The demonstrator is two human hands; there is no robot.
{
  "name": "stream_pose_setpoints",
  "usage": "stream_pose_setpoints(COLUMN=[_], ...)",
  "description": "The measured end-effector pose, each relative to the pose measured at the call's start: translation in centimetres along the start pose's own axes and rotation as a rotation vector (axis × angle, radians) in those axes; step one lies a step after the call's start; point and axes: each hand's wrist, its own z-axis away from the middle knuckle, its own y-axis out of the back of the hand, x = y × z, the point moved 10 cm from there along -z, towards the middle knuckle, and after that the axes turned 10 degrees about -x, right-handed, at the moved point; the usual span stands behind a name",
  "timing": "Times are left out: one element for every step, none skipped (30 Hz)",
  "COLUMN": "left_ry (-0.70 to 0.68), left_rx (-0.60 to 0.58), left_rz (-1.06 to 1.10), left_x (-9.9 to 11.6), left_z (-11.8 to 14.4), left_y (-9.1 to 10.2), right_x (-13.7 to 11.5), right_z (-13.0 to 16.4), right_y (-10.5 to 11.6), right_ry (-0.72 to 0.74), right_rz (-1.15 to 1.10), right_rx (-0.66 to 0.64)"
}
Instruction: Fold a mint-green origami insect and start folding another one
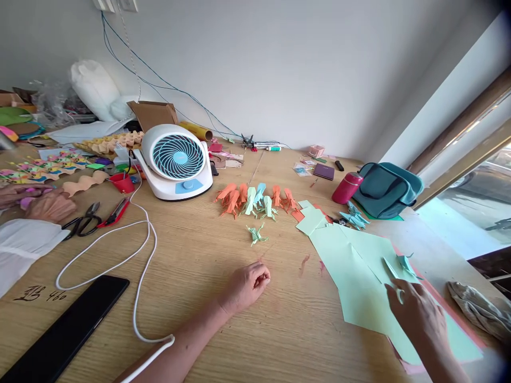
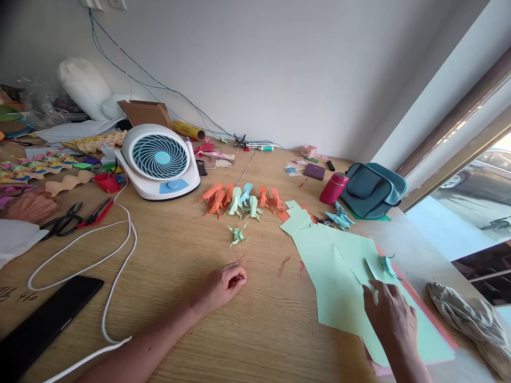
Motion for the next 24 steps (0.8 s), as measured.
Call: stream_pose_setpoints(left_ry=[0.002,0.006,0.013,0.027,0.049,0.077,0.117,0.147,0.165,0.183,0.201,0.206,0.213,0.219,0.225,0.232,0.238,0.244,0.248,0.251,0.252,0.252,0.252,0.253], left_rx=[0.005,0.024,0.062,0.125,0.204,0.294,0.381,0.427,0.452,0.448,0.433,0.421,0.411,0.402,0.394,0.387,0.38,0.371,0.362,0.353,0.344,0.336,0.329,0.324], left_rz=[0.003,0.002,-0.003,-0.01,-0.024,-0.04,-0.059,-0.088,-0.114,-0.135,-0.146,-0.152,-0.158,-0.163,-0.168,-0.173,-0.179,-0.184,-0.189,-0.193,-0.197,-0.201,-0.204,-0.206], left_x=[0.0,-0.1,-0.2,-0.4,-0.7,-1.2,-1.7,-2.2,-2.5,-3.0,-3.4,-3.7,-4.0,-4.3,-4.5,-4.7,-4.9,-5.1,-5.3,-5.4,-5.5,-5.7,-5.8,-5.9], left_z=[0.0,0.0,0.0,0.0,0.0,0.1,0.1,-0.2,-0.6,-1.2,-1.8,-2.4,-2.9,-3.4,-3.7,-4.0,-4.2,-4.4,-4.6,-4.8,-4.9,-5.1,-5.2,-5.3], left_y=[0.1,0.4,1.0,1.9,3.1,4.4,5.6,6.5,7.2,7.5,7.6,7.6,7.5,7.4,7.2,7.1,6.9,6.7,6.6,6.5,6.5,6.4,6.4,6.3], right_x=[-2.0,-4.2,-6.8,-9.4,-12.1,-14.9,-17.7,-20.3,-23.0,-25.4,-27.5,-29.5,-31.1,-32.5,-33.7,-34.7,-35.4,-36.0,-36.4,-36.8,-37.1,-37.3,-37.4,-37.5], right_z=[-0.2,-0.4,-0.5,-0.6,-0.6,-0.7,-0.7,-0.8,-0.9,-1.0,-1.2,-1.3,-1.6,-1.8,-2.1,-2.4,-2.7,-2.9,-3.2,-3.5,-3.7,-3.8,-4.0,-4.1], right_y=[0.0,0.2,0.4,0.6,0.9,1.2,1.5,1.8,2.0,2.2,2.4,2.4,2.2,2.0,1.6,1.2,0.7,0.1,-0.4,-0.9,-1.3,-1.7,-2.0,-2.3], right_ry=[0.067,0.141,0.232,0.306,0.372,0.436,0.491,0.534,0.582,0.625,0.659,0.69,0.712,0.727,0.735,0.736,0.732,0.727,0.721,0.712,0.703,0.692,0.681,0.669], right_rz=[-0.067,-0.153,-0.258,-0.365,-0.452,-0.529,-0.6,-0.676,-0.743,-0.765,-0.776,-0.783,-0.787,-0.788,-0.786,-0.779,-0.77,-0.76,-0.75,-0.74,-0.731,-0.721,-0.712,-0.705], right_rx=[-0.008,-0.006,-0.029,-0.051,-0.081,-0.115,-0.155,-0.192,-0.242,-0.266,-0.28,-0.299,-0.314,-0.327,-0.34,-0.351,-0.36,-0.371,-0.384,-0.397,-0.409,-0.419,-0.427,-0.433])
